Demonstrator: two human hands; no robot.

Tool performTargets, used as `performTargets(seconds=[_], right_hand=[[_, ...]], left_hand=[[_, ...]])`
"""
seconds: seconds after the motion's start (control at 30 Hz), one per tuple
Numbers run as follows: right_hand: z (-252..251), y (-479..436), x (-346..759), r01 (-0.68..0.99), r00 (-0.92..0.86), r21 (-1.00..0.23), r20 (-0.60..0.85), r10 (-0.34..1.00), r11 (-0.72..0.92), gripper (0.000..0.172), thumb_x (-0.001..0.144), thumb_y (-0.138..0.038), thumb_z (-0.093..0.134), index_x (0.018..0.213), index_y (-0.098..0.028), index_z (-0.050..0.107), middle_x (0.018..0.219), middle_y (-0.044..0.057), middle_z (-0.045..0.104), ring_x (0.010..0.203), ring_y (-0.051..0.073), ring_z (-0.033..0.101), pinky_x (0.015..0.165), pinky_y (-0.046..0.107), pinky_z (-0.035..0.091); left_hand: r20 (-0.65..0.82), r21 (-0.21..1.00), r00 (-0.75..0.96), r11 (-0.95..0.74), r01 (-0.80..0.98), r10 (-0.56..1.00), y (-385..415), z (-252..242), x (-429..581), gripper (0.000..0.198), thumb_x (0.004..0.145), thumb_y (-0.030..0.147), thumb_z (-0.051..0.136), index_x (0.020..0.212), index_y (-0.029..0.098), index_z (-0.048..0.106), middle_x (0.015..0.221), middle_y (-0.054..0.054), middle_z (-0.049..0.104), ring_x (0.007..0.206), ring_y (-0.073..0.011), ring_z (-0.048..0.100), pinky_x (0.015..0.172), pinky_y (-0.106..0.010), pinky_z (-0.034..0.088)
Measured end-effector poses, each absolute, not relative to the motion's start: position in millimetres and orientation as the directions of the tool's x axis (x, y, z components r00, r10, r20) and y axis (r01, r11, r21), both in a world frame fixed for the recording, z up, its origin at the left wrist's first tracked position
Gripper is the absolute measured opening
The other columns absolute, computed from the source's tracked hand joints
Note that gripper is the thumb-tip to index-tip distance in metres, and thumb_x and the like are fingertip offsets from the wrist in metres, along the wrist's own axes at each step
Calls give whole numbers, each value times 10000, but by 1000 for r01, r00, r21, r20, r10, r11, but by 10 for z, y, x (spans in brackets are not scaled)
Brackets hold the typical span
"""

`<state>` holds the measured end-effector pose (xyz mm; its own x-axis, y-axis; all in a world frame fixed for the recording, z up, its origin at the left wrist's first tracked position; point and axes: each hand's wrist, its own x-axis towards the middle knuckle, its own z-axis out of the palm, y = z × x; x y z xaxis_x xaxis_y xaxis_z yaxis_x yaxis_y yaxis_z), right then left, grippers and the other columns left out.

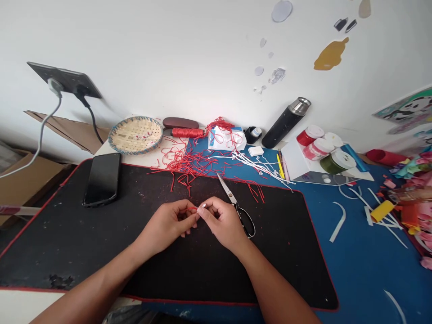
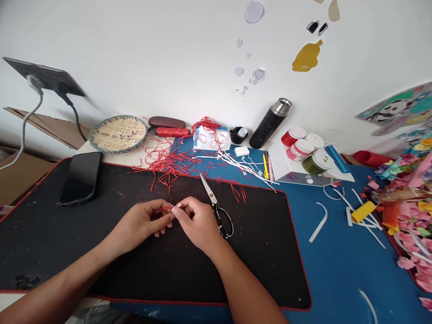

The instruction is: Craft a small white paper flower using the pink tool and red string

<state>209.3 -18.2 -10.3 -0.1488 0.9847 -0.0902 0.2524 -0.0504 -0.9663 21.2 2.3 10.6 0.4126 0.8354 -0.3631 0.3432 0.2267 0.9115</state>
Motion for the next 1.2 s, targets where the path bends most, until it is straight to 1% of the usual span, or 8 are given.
performTargets(seconds=[0.17, 0.4, 0.47, 0.57, 0.7, 0.83, 0.97, 1.2], right_hand=[[-83, -177, 2089, 291, -128, -955, -103, 986, -62, 241, 967, -396, 640, 880, -180, 703, 623, -42, 544, 559, 118, 471, 539, 245, 341], [-85, -175, 2089, 240, -126, -967, -117, 985, -84, 263, 959, -413, 643, 826, -188, 670, 580, -62, 477, 527, 109, 414, 515, 242, 306], [-88, -176, 2087, 235, -121, -968, -121, 985, -90, 265, 956, -411, 643, 813, -187, 658, 573, -64, 469, 521, 107, 408, 511, 240, 305], [-83, -180, 2084, 221, -121, -970, -129, 984, -100, 250, 950, -402, 651, 818, -189, 647, 575, -62, 483, 519, 107, 428, 507, 235, 318], [-76, -187, 2090, 153, -166, -980, -152, 974, -126, 233, 960, -415, 654, 891, -192, 661, 604, -54, 540, 496, 103, 463, 488, 227, 338], [-85, -188, 2099, 92, -212, -984, -169, 962, -153, 246, 983, -434, 640, 942, -194, 677, 613, -49, 569, 486, 102, 499, 473, 217, 359], [-87, -182, 2100, 121, -192, -978, -189, 963, -168, 264, 974, -432, 652, 883, -185, 669, 563, -63, 535, 430, 87, 460, 428, 209, 310], [-59, -153, 2116, 33, -230, -963, -266, 936, -266, 331, 941, -503, 663, 846, -188, 631, 527, -79, 525, 363, 73, 426, 377, 196, 277]], left_hand=[[-305, 910, 382, 148, 387, 872, -10, 102, 234, 284, 914, 463, 637, 862, 187, 680, 679, 11, 685, 560, -150, 633, 539, -242, 514], [-181, 897, 383, -7, 442, 906, -39, 84, 239, 244, 940, 403, 622, 823, 199, 689, 658, 16, 684, 572, -149, 629, 561, -235, 491], [-197, 909, 389, 19, 416, 900, -34, 85, 241, 255, 940, 414, 623, 826, 195, 690, 684, 6, 700, 581, -151, 642, 569, -239, 508], [-298, 928, 419, 158, 337, 858, -7, 94, 233, 294, 922, 462, 635, 853, 182, 691, 734, -16, 724, 589, -156, 660, 572, -254, 546], [-381, 919, 450, 280, 276, 807, 38, 111, 206, 334, 889, 500, 672, 863, 168, 690, 731, -17, 715, 565, -144, 648, 564, -257, 554], [-387, 917, 451, 287, 276, 804, 48, 112, 191, 334, 885, 496, 682, 846, 165, 688, 724, -13, 705, 566, -136, 641, 567, -251, 554], [-383, 918, 451, 277, 284, 806, 38, 99, 190, 314, 891, 480, 671, 882, 167, 699, 731, -10, 708, 565, -133, 638, 564, -247, 556], [-319, 932, 457, 187, 311, 830, 37, 106, 182, 283, 903, 447, 647, 846, 176, 702, 734, -21, 721, 579, -140, 650, 567, -245, 559]])
